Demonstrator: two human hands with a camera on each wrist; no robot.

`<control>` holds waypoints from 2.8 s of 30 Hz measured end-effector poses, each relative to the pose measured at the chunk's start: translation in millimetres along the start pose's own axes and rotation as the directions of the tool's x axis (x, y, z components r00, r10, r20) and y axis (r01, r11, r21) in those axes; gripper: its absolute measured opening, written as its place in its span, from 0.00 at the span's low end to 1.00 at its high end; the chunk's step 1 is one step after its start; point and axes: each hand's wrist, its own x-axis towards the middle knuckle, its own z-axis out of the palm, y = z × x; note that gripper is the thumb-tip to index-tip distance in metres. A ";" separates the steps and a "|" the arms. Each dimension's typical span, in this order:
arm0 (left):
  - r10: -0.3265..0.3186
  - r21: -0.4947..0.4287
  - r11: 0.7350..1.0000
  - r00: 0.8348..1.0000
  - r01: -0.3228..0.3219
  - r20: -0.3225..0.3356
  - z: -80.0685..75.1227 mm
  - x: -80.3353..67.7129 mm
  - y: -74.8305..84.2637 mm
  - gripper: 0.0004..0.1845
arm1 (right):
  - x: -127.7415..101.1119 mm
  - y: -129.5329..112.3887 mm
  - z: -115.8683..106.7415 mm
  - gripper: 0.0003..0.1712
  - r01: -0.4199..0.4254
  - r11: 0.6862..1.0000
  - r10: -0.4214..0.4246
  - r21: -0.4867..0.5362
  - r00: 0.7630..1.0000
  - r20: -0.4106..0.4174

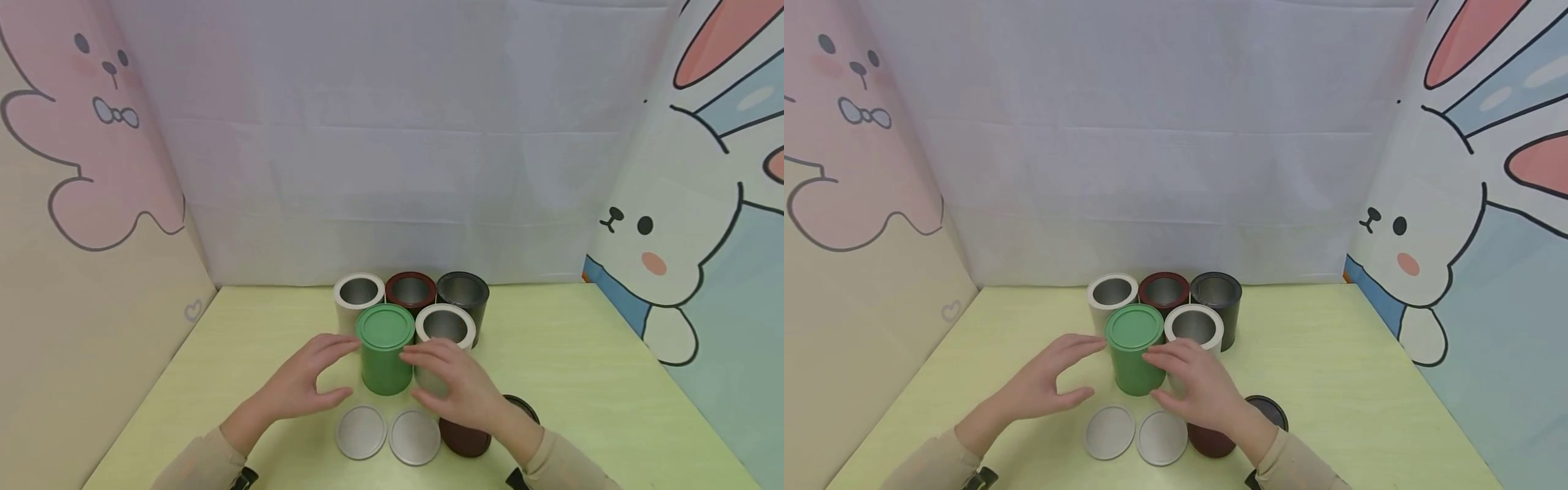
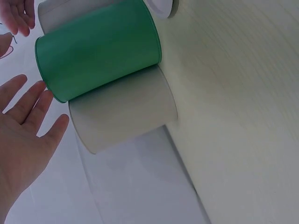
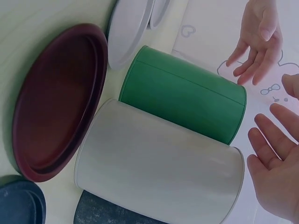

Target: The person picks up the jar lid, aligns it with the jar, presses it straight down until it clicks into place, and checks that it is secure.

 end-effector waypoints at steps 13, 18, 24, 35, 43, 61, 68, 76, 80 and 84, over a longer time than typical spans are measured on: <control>-0.023 -0.018 1.000 1.000 0.024 0.011 10.6 -12.2 6.1 0.34 | -6.6 -4.2 19.3 0.31 0.074 0.997 -0.075 0.008 0.996 0.054; -0.038 -0.028 0.999 0.999 0.039 0.032 18.1 -20.0 5.8 0.33 | -15.2 -5.0 30.4 0.30 0.049 0.999 -0.049 0.006 0.995 0.082; -0.045 -0.008 0.999 0.997 0.046 0.064 28.4 -29.0 3.4 0.34 | -26.9 -5.1 43.8 0.33 -0.015 1.000 0.017 -0.013 0.989 0.145; 0.006 0.056 0.998 0.993 -0.013 0.118 44.6 -44.2 -3.2 0.39 | -32.8 -3.9 61.0 0.37 -0.011 0.993 0.043 -0.114 0.959 0.280; -0.017 0.117 0.993 0.982 -0.005 0.185 48.9 -49.8 -4.4 0.41 | -34.2 -5.8 69.5 0.41 -0.011 0.991 0.057 -0.133 0.937 0.345; 0.020 0.137 0.989 0.975 -0.051 0.221 57.3 -61.0 -15.5 0.41 | -36.0 -9.1 82.1 0.37 -0.004 0.975 0.104 -0.224 0.893 0.438; 0.026 0.116 0.992 0.971 -0.055 0.237 57.3 -64.9 -19.9 0.39 | -36.3 -6.9 85.0 0.36 0.016 0.974 0.092 -0.227 0.885 0.457; 0.035 0.107 0.992 0.962 -0.066 0.270 55.4 -67.4 -22.8 0.35 | -35.1 -6.7 87.7 0.37 0.066 0.971 0.044 -0.231 0.896 0.441; 0.049 0.093 0.993 0.960 -0.078 0.277 54.6 -66.5 -22.6 0.33 | -34.6 -7.9 87.3 0.36 0.084 0.969 0.024 -0.230 0.902 0.430; 0.058 0.081 0.993 0.961 -0.083 0.271 55.2 -66.3 -23.4 0.30 | -34.1 -9.0 86.3 0.34 0.079 0.972 0.026 -0.222 0.900 0.436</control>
